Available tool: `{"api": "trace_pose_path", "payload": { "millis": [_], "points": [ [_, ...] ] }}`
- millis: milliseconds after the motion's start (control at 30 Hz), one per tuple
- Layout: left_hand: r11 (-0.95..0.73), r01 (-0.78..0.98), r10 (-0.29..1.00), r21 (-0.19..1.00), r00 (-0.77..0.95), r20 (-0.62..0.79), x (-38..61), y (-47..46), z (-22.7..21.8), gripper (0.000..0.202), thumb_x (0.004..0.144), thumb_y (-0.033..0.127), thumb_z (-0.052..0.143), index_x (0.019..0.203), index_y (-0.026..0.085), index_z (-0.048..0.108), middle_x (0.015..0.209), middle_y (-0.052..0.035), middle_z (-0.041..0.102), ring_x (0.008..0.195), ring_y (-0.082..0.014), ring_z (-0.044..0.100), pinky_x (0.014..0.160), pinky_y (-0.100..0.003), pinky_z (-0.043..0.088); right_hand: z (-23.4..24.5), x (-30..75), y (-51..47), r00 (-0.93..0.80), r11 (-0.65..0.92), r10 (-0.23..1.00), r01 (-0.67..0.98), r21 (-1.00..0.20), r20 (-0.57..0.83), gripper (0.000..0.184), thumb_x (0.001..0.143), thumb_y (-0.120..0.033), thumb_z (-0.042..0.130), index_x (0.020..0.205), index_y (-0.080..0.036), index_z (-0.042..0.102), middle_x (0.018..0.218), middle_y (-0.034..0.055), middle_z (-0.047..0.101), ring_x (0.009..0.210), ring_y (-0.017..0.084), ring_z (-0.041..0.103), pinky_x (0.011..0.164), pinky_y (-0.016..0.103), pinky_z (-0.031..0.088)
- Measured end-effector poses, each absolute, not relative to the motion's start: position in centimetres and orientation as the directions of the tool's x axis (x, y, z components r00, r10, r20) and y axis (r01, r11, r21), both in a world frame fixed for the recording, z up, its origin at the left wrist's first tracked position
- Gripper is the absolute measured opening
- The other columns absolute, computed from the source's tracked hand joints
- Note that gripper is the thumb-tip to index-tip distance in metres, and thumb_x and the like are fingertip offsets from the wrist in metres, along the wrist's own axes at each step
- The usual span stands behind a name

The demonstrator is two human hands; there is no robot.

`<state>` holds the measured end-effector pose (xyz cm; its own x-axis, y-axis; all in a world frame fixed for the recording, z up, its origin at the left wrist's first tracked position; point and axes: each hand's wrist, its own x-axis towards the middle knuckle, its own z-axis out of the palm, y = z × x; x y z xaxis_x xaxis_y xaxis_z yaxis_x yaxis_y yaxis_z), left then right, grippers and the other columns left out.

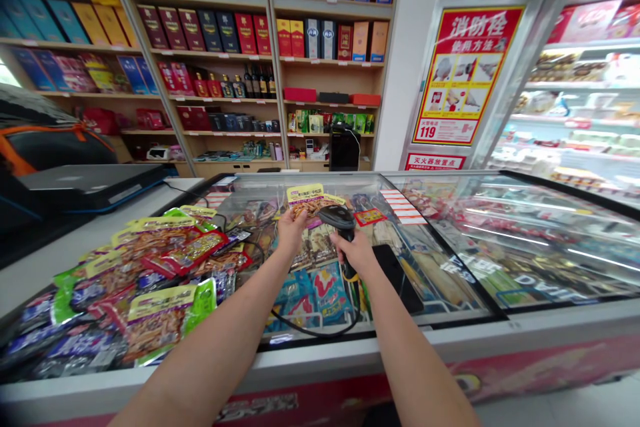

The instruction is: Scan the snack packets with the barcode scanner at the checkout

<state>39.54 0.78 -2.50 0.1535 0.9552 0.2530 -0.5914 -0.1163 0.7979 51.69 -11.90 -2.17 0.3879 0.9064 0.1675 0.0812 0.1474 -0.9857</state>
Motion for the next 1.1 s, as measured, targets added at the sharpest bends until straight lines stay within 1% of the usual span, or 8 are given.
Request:
{"api": "trace_pose_path", "payload": {
  "millis": [167,400,500,600,833,900,1000,1100],
  "points": [
    [-0.113,-0.612,0.958,0.783,0.143,0.25,39.52,0.38,-2.04,0.04,0.058,0.038,0.084,0.085,0.015,0.066,0.085,-0.005,0.073,0.077,-0.0191,0.07,0.078,-0.037,0.058,-1.99,51.52,-12.09,0.346,0.119,0.927,0.088,-0.989,0.142,0.036,0.068,-0.049,0.077,0.064,-0.02,0.056,0.047,-0.0026,0.053,0.036,0.011,0.046,0.037,0.026,0.041],
    [-0.059,-0.657,0.978,0.752,0.113,0.175,39.42,0.49,-1.87,0.04,0.053,0.037,0.088,0.076,0.014,0.064,0.077,-0.0028,0.071,0.074,-0.0182,0.07,0.077,-0.037,0.059,-1.58,51.42,-12.38,0.288,0.096,0.951,0.066,-0.993,0.111,0.037,0.066,-0.049,0.078,0.064,-0.02,0.055,0.045,-0.0039,0.051,0.035,0.011,0.046,0.038,0.025,0.04],
    [-0.045,-0.669,0.981,0.742,0.109,0.157,39.43,0.63,-1.9,0.039,0.054,0.036,0.088,0.076,0.014,0.064,0.075,-0.0027,0.07,0.075,-0.019,0.07,0.078,-0.038,0.058,-1.61,51.46,-12.34,0.292,0.097,0.95,0.069,-0.993,0.113,0.036,0.067,-0.048,0.079,0.066,-0.02,0.056,0.045,-0.0039,0.052,0.035,0.011,0.047,0.038,0.025,0.041],
    [-0.027,-0.671,0.986,0.741,0.103,0.13,39.47,0.63,-1.83,0.039,0.053,0.037,0.088,0.072,0.014,0.062,0.071,-0.0017,0.069,0.072,-0.0186,0.07,0.077,-0.037,0.058,-1.66,51.34,-12.23,0.307,0.09,0.946,0.063,-0.994,0.105,0.039,0.064,-0.049,0.08,0.065,-0.02,0.055,0.045,-0.0038,0.052,0.035,0.011,0.047,0.037,0.025,0.041],
    [-0.039,-0.63,0.991,0.775,0.073,0.109,39.48,0.25,-1.61,0.037,0.055,0.039,0.087,0.068,0.014,0.063,0.068,-0.0017,0.069,0.068,-0.018,0.069,0.073,-0.036,0.06,-1.84,51.21,-12.16,0.33,0.104,0.938,0.031,-0.994,0.109,0.039,0.063,-0.048,0.082,0.066,-0.019,0.056,0.047,-0.0034,0.053,0.035,0.011,0.046,0.035,0.025,0.039],
    [-0.048,-0.615,0.991,0.787,0.066,0.113,39.46,0.26,-1.72,0.036,0.056,0.039,0.087,0.067,0.014,0.063,0.067,-0.0014,0.068,0.067,-0.0178,0.069,0.073,-0.037,0.06,-1.79,51.24,-12.26,0.325,0.116,0.938,0.026,-0.993,0.118,0.039,0.064,-0.048,0.081,0.065,-0.019,0.056,0.047,-0.0035,0.052,0.035,0.011,0.046,0.035,0.025,0.04],
    [-0.083,-0.593,0.987,0.801,0.061,0.148,39.51,0.37,-2.05,0.035,0.058,0.04,0.085,0.07,0.013,0.065,0.069,-0.0023,0.068,0.072,-0.0188,0.069,0.076,-0.038,0.06,-1.76,51.26,-12.35,0.311,0.14,0.94,0.021,-0.99,0.139,0.037,0.067,-0.046,0.081,0.064,-0.019,0.056,0.047,-0.0034,0.052,0.035,0.01,0.046,0.036,0.025,0.041],
    [-0.112,-0.568,0.978,0.815,0.08,0.19,39.61,0.41,-2.38,0.038,0.056,0.043,0.085,0.073,0.014,0.067,0.072,-0.0029,0.07,0.075,-0.0195,0.069,0.076,-0.038,0.059,-1.91,51.24,-12.24,0.316,0.156,0.937,0.002,-0.988,0.149,0.038,0.067,-0.046,0.081,0.062,-0.019,0.055,0.046,-0.004,0.05,0.035,0.01,0.045,0.035,0.025,0.039]
  ]
}}
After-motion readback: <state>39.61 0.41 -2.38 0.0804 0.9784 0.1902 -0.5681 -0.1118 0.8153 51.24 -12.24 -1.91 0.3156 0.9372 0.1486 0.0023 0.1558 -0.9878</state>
